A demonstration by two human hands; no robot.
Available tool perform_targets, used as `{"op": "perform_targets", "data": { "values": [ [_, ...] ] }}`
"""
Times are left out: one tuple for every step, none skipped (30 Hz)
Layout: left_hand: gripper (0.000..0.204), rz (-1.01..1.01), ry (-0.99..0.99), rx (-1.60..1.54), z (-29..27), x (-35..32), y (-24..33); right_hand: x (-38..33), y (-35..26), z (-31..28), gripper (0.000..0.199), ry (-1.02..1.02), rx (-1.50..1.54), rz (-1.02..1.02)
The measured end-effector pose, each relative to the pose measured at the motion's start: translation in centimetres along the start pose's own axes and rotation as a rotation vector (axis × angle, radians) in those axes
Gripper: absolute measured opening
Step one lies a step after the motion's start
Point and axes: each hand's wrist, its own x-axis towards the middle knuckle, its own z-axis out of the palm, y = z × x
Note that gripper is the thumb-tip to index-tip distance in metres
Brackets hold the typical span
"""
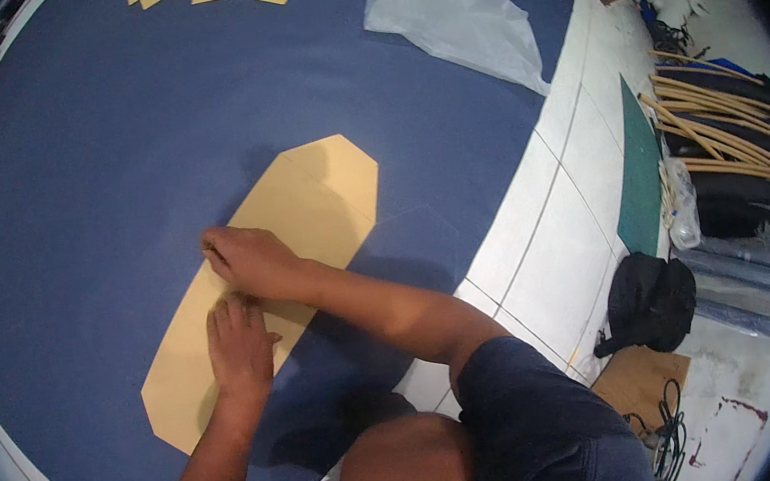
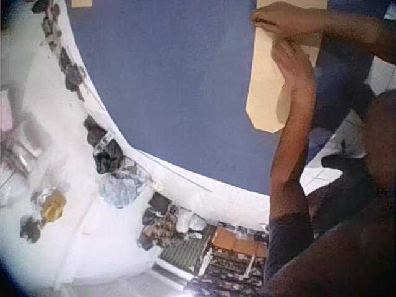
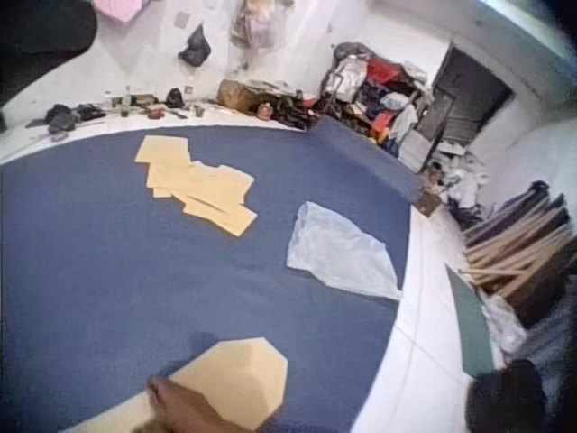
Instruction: The person traces the outline of a beige pattern piece onto a large sheet of blue material using a pencil, then moves the pattern piece to another section and continues tracing.
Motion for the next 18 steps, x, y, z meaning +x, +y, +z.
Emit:
{"op": "perform_targets", "data": {
  "values": [
    [0.071,0.017,-0.007,-0.061,0.0,0.2,-0.6,0.1,-0.2,-0.3,0.021,-0.022,0.016,0.030],
    [0.073,0.034,-0.013,-0.121,0.1,0.5,-1.2,0.4,-0.4,-0.5,0.022,-0.043,0.032,0.060],
    [0.074,0.056,-0.017,-0.191,0.3,0.7,-1.5,0.5,-0.5,-0.8,0.022,-0.057,0.028,0.061],
    [0.079,0.055,-0.032,-0.204,0.2,0.8,-1.7,0.7,-0.5,-1.1,0.023,-0.070,0.025,0.063],
    [0.083,0.055,-0.048,-0.216,0.1,1.0,-1.8,0.8,-0.5,-1.4,0.023,-0.082,0.021,0.065],
    [0.088,0.060,-0.065,-0.230,0.0,1.1,-1.9,0.8,-0.2,-1.9,0.023,-0.056,-0.009,0.072],
    [0.092,0.057,-0.075,-0.239,-0.5,1.5,-1.8,0.9,0.5,-2.6,0.023,-0.031,-0.038,0.078],
    [0.096,0.055,-0.085,-0.248,-1.2,1.9,-1.6,1.0,1.2,-3.3,0.024,-0.005,-0.067,0.084],
    [0.100,0.059,-0.090,-0.261,-1.9,2.5,-1.1,1.0,2.3,-4.2,0.024,0.032,-0.091,0.081],
    [0.103,0.038,-0.133,-0.261,-2.4,3.0,-0.9,1.1,3.3,-5.0,0.024,0.065,-0.108,0.071],
    [0.105,0.018,-0.177,-0.260,-3.0,3.5,-0.6,1.3,4.3,-5.7,0.024,0.100,-0.124,0.063],
    [0.108,0.005,-0.223,-0.262,-3.2,3.9,-0.3,1.4,5.0,-6.8,0.024,0.125,-0.122,0.080],
    [0.107,-0.012,-0.217,-0.245,-3.2,3.8,-0.4,1.7,5.2,-7.6,0.024,0.149,-0.117,0.088],
    [0.107,-0.029,-0.212,-0.229,-3.1,3.9,-0.4,2.1,5.4,-8.3,0.024,0.173,-0.113,0.096],
    [0.107,-0.039,-0.213,-0.214,-2.9,4.0,-0.2,2.2,5.8,-9.1,0.023,0.196,-0.112,0.111],
    [0.105,-0.039,-0.198,-0.204,-3.0,4.1,0.0,2.4,6.3,-9.9,0.022,0.218,-0.111,0.126],
    [0.103,-0.038,-0.183,-0.194,-3.1,4.2,0.2,2.5,6.6,-10.5,0.021,0.241,-0.110,0.141],
    [0.101,-0.038,-0.167,-0.182,-3.2,4.3,0.3,2.7,7.0,-10.9,0.021,0.283,-0.112,0.133]
  ]
}}
